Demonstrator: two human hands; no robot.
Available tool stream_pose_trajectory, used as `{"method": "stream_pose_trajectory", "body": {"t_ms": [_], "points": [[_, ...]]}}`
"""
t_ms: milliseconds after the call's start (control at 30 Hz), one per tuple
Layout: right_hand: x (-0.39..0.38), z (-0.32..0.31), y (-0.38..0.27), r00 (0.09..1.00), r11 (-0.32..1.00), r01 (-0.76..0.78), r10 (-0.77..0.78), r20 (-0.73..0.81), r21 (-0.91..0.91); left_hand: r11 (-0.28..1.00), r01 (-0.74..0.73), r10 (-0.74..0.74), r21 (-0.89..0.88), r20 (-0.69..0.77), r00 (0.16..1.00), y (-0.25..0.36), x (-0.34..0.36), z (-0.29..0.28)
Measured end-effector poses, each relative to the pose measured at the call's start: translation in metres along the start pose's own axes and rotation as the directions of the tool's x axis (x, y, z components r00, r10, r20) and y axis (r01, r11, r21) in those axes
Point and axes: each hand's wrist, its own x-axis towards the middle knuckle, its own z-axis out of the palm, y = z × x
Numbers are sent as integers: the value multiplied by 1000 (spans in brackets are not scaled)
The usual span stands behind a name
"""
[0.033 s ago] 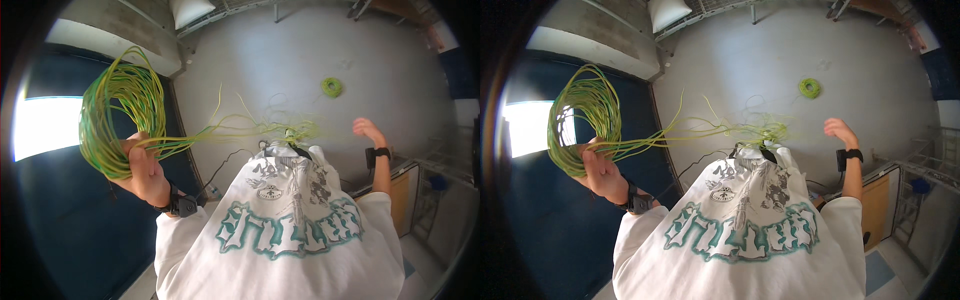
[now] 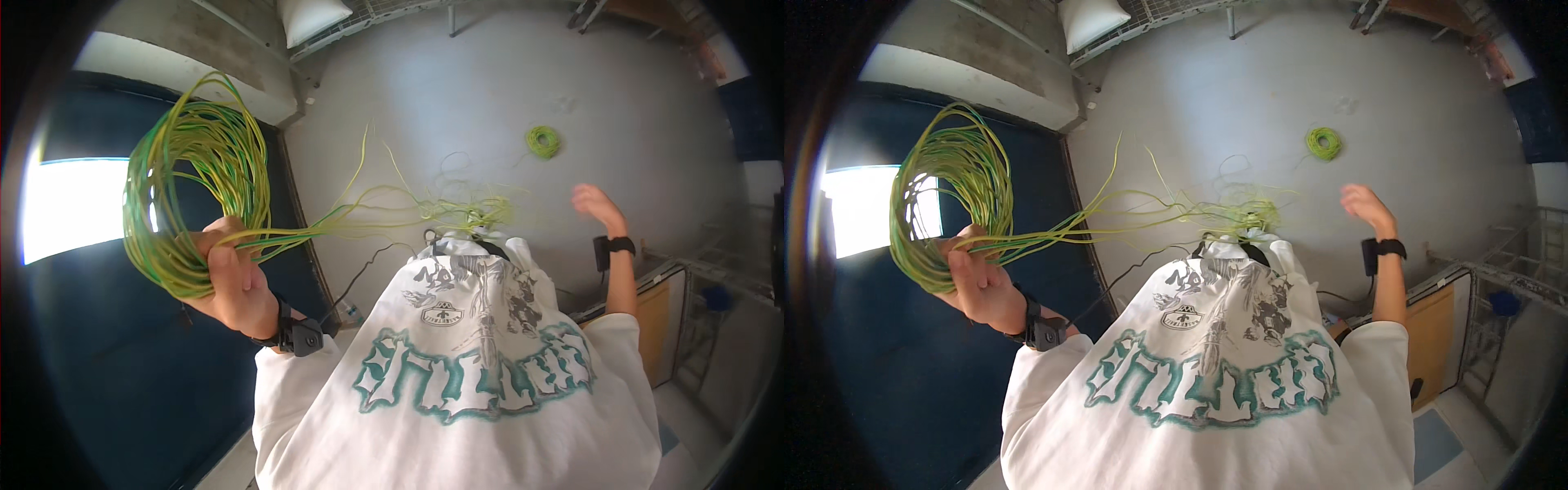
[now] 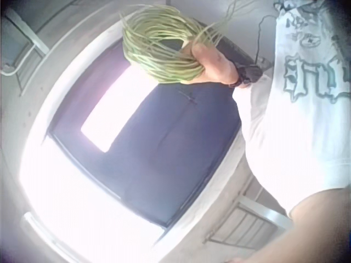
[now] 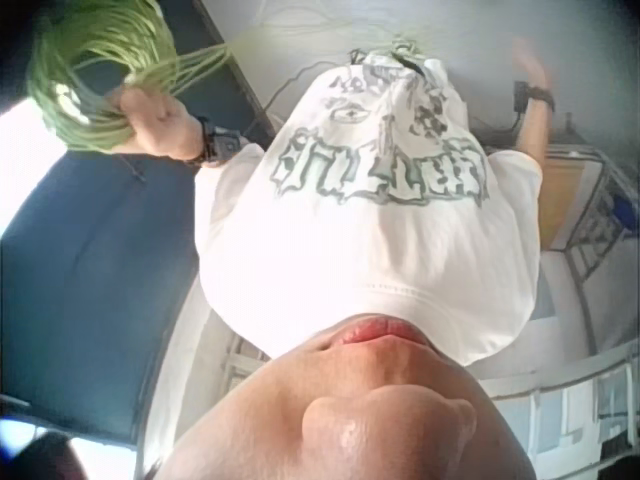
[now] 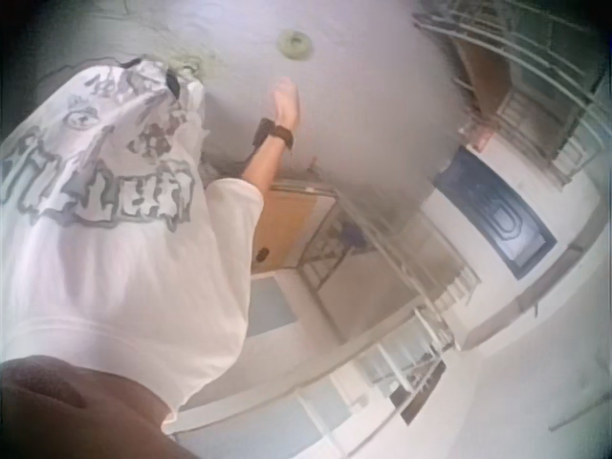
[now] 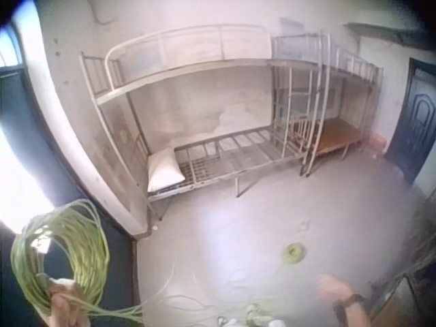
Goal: The person gathers a long green and yellow cable from the floor and coils it into a neat bundle by hand. They repeatedly pull slack, wrap the cable around their hand, and adjust the coil to keep it tidy.
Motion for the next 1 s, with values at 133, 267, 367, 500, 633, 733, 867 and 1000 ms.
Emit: {"method": "stream_pose_trajectory", "body": {"t_ms": [133,267,367,500,633,733,867,1000], "points": [[29,109,-89,672,626,736,-723,160,-259,985,-173,173,-9,75,982,4,10,3],[44,239,-139,476,432,878,-739,477,-208,976,-196,207,-90,124,971,16,16,1],[42,286,-143,555,373,829,-640,531,-417,976,-206,211,-66,79,974,29,9,-2],[41,289,-134,661,484,750,-507,554,-452,981,-137,164,140,-201,966,38,-5,-15],[60,250,-119,583,496,812,-715,386,-308,952,55,120,301,-535,836,40,-15,-56],[74,195,-107,818,819,572,-567,98,-33,946,140,82,292,-634,769,31,-10,-106],[84,84,-102,843,822,448,-258,-472,352,975,210,-106,76,-671,734,12,-14,-159],[70,2,-102,565,305,779,38,-824,548,950,310,-203,36,-682,702,-7,-25,-165]]}}
